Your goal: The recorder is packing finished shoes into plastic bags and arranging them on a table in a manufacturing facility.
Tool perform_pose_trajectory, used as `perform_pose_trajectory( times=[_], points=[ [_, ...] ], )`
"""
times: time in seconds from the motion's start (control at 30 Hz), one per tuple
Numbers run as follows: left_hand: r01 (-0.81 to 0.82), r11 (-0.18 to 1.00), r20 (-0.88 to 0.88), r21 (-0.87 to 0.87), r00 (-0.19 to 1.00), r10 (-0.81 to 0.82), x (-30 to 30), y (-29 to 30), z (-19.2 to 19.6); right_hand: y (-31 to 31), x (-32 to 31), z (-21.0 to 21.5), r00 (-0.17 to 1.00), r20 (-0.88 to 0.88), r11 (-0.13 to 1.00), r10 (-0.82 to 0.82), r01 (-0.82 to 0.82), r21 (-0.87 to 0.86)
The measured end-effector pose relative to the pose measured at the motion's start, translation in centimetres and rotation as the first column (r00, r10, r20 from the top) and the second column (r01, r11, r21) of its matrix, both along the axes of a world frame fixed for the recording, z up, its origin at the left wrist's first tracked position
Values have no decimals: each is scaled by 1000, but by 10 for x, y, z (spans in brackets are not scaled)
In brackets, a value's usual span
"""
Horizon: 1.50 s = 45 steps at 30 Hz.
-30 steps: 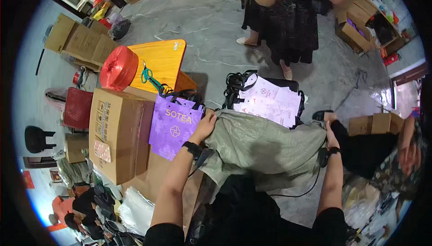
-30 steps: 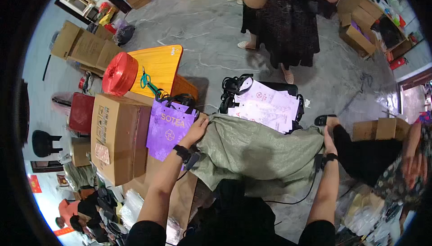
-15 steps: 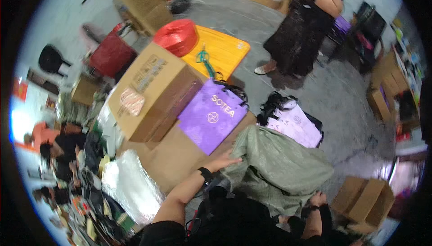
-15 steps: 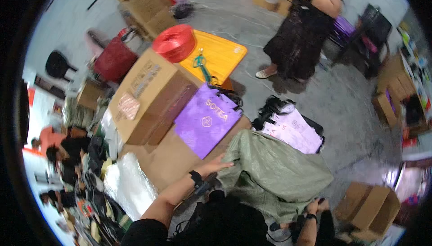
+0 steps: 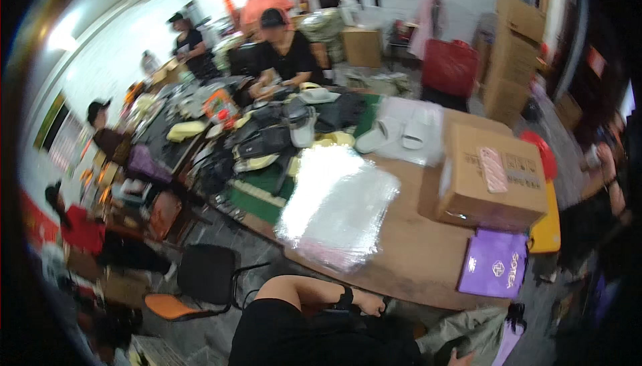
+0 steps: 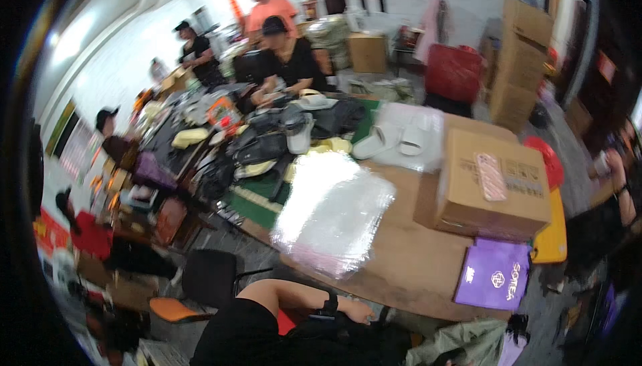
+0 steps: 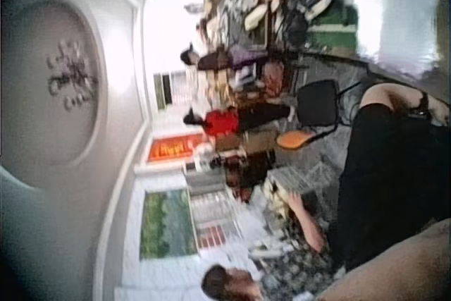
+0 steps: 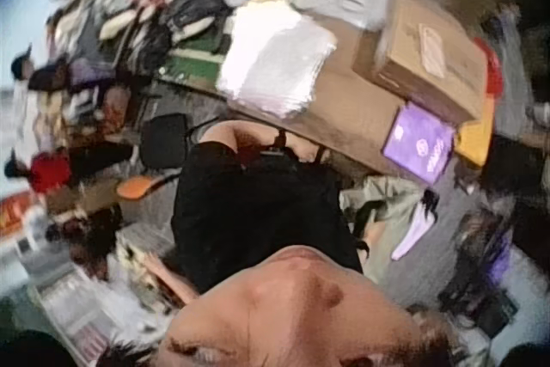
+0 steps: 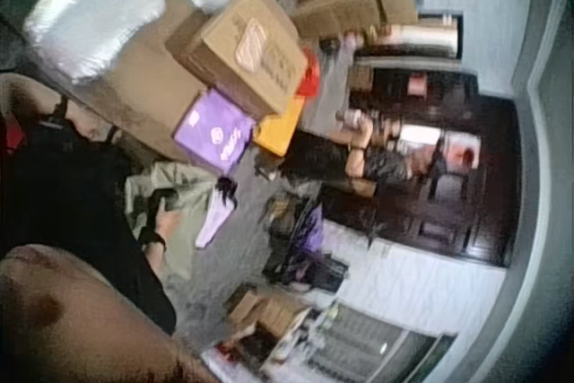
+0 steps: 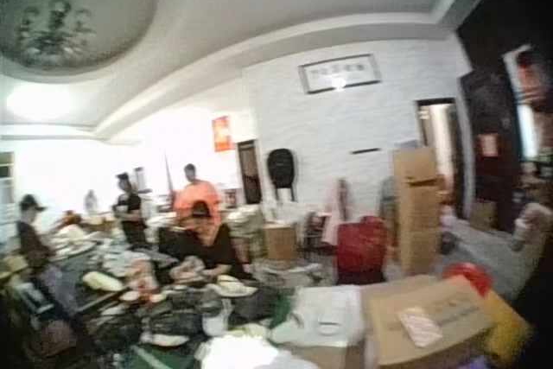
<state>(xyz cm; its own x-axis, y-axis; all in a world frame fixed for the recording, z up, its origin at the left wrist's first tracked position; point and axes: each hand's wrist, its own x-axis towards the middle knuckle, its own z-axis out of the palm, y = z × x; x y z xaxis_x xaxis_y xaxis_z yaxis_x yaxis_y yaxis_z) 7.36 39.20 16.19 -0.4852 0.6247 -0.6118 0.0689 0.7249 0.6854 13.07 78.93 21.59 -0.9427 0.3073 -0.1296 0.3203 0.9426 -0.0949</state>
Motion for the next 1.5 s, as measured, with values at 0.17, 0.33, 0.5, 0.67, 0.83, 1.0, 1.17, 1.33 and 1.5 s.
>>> perform_pose_trajectory(
  times=[0.17, 0.33, 0.5, 0.67, 0.83, 1.0, 1.17, 1.33, 1.5],
  points=[
    [-302, 943, -25, 140, 951, 308, 47, -97, 21, -112, -79, 2, 966, 86, 966, 246, -236, -109],
    [-508, 848, 87, 149, 861, 500, 108, -155, 1, -193, -121, 5, 872, 210, 894, 441, -408, -184],
    [-709, 705, 193, -22, 689, 699, 179, -145, -37, -218, -149, 6, 743, 398, 840, 539, -508, -189],
    [-960, 273, 366, -65, 232, 901, 219, -114, -26, -241, -173, -4, 543, 236, 591, 806, -765, -257],
    [-975, 2, 439, -224, -99, 893, 245, -57, -26, -240, -196, -7, 419, 251, 483, 872, -818, -313],
    [-987, -110, 208, -118, -133, 969, 258, -9, -76, -240, -208, -7, 322, 208, 378, 923, -859, -345],
    [-983, -81, -12, -163, -80, 997, 255, 21, -71, -265, -208, 6, 208, 175, 267, 962, -847, -459],
    [-978, -45, -57, -205, -34, 998, 247, 13, -50, -282, -211, -7, 36, 115, 84, 993, -890, -447],
    [-979, -127, -54, -158, -120, 991, 251, 18, -54, -305, -214, -2, -3, 27, 12, 1000, -846, -533]
  ],
)
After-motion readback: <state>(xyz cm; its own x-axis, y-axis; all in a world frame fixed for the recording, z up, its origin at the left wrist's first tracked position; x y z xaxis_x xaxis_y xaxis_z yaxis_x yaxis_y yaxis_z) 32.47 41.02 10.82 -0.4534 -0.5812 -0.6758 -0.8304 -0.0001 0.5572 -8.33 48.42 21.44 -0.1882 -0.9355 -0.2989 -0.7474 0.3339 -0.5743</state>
